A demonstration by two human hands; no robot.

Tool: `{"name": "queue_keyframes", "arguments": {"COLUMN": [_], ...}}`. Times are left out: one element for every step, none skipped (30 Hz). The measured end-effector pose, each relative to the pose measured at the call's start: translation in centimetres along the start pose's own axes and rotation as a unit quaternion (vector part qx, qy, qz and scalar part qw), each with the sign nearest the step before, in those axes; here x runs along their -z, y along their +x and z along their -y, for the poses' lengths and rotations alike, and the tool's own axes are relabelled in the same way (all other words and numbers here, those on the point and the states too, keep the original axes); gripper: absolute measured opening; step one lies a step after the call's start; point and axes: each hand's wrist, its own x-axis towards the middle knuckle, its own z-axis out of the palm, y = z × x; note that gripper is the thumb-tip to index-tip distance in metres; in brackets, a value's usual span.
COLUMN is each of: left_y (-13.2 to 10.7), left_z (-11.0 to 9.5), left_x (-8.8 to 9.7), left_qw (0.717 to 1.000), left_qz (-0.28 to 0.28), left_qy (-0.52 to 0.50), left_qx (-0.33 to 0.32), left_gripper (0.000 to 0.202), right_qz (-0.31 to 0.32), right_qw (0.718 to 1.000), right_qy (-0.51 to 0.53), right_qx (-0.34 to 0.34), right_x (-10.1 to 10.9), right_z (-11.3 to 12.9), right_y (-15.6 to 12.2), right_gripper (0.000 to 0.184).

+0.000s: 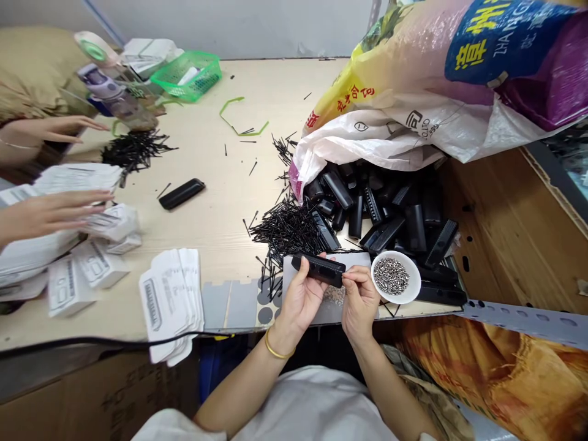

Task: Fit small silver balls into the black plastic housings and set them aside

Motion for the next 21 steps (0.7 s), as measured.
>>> {"name": "queue_keyframes", "arguments": {"left_y": [0.0, 0.0, 0.0, -0.1, -0.1, -0.2, -0.2, -0.3, -0.3, -0.3, -0.2, -0.1, 0.0, 0.1, 0.2, 0.2, 0.1, -0.2, -0.6, -1.1, -1.6], "left_z": [0.0, 0.0, 0.0, 0.0, 0.0, 0.0, 0.0, 0.1, 0.1, 0.2, 0.2, 0.3, 0.3, 0.4, 0.3, 0.2, 0.1, -0.2, -0.5, -0.8, -1.0], "left_x": [0.0, 0.0, -0.1, -0.1, -0.1, -0.2, -0.2, -0.2, -0.2, -0.2, -0.1, -0.1, 0.0, 0.0, 0.1, 0.1, 0.1, 0.1, 0.2, 0.3, 0.5], "left_qw": [1.000, 1.000, 1.000, 1.000, 1.000, 1.000, 1.000, 1.000, 1.000, 1.000, 1.000, 1.000, 1.000, 1.000, 0.999, 0.999, 0.998, 0.997, 0.996, 0.993, 0.989], "left_qz": [-0.003, -0.006, -0.007, -0.007, -0.008, -0.007, -0.007, -0.008, -0.010, -0.011, -0.013, -0.013, -0.012, -0.009, -0.006, -0.003, 0.001, 0.005, 0.012, 0.023, 0.039], "left_qy": [-0.003, -0.006, -0.006, -0.007, -0.007, -0.006, -0.004, -0.002, 0.001, 0.003, 0.006, 0.009, 0.013, 0.018, 0.022, 0.027, 0.032, 0.037, 0.042, 0.049, 0.058], "left_qx": [0.004, 0.007, 0.009, 0.011, 0.011, 0.010, 0.009, 0.007, 0.004, 0.000, -0.003, -0.008, -0.015, -0.023, -0.033, -0.043, -0.053, -0.065, -0.080, -0.103, -0.132], "left_gripper": [0.030, 0.031, 0.031, 0.031, 0.032, 0.032, 0.032, 0.031, 0.031, 0.031, 0.030, 0.030, 0.031, 0.031, 0.031, 0.031, 0.031, 0.029, 0.027, 0.022, 0.017], "right_qz": [-0.003, -0.007, -0.013, -0.018, -0.022, -0.025, -0.026, -0.025, -0.022, -0.018, -0.013, -0.007, -0.001, 0.004, 0.009, 0.015, 0.021, 0.029, 0.040, 0.055, 0.065], "right_qw": [1.000, 0.999, 0.999, 0.998, 0.998, 0.998, 0.999, 0.999, 1.000, 1.000, 0.999, 0.999, 0.997, 0.995, 0.993, 0.989, 0.984, 0.979, 0.975, 0.971, 0.969], "right_qy": [0.014, 0.027, 0.038, 0.046, 0.049, 0.047, 0.038, 0.024, 0.006, -0.014, -0.032, -0.047, -0.060, -0.070, -0.081, -0.094, -0.108, -0.124, -0.143, -0.164, -0.181], "right_qx": [-0.009, -0.017, -0.024, -0.029, -0.031, -0.030, -0.027, -0.021, -0.014, -0.005, 0.007, 0.021, 0.040, 0.064, 0.089, 0.115, 0.139, 0.157, 0.166, 0.164, 0.155], "right_x": [-0.1, -0.2, -0.2, -0.2, -0.2, -0.1, -0.1, 0.0, 0.1, 0.2, 0.3, 0.3, 0.4, 0.4, 0.4, 0.4, 0.4, 0.5, 0.6, 0.9, 1.3], "right_z": [0.0, -0.1, -0.1, -0.1, -0.2, -0.2, -0.2, -0.2, -0.3, -0.3, -0.3, -0.3, -0.3, -0.3, -0.3, -0.3, -0.3, -0.2, -0.2, -0.1, 0.0], "right_y": [0.0, 0.0, 0.0, 0.0, 0.0, 0.0, 0.0, 0.0, 0.0, 0.1, 0.1, 0.2, 0.3, 0.3, 0.4, 0.3, 0.2, 0.1, -0.1, -0.3, -0.5], "right_gripper": [0.009, 0.009, 0.010, 0.010, 0.010, 0.011, 0.011, 0.012, 0.013, 0.013, 0.013, 0.011, 0.009, 0.006, 0.007, 0.009, 0.013, 0.016, 0.018, 0.019, 0.020]}}
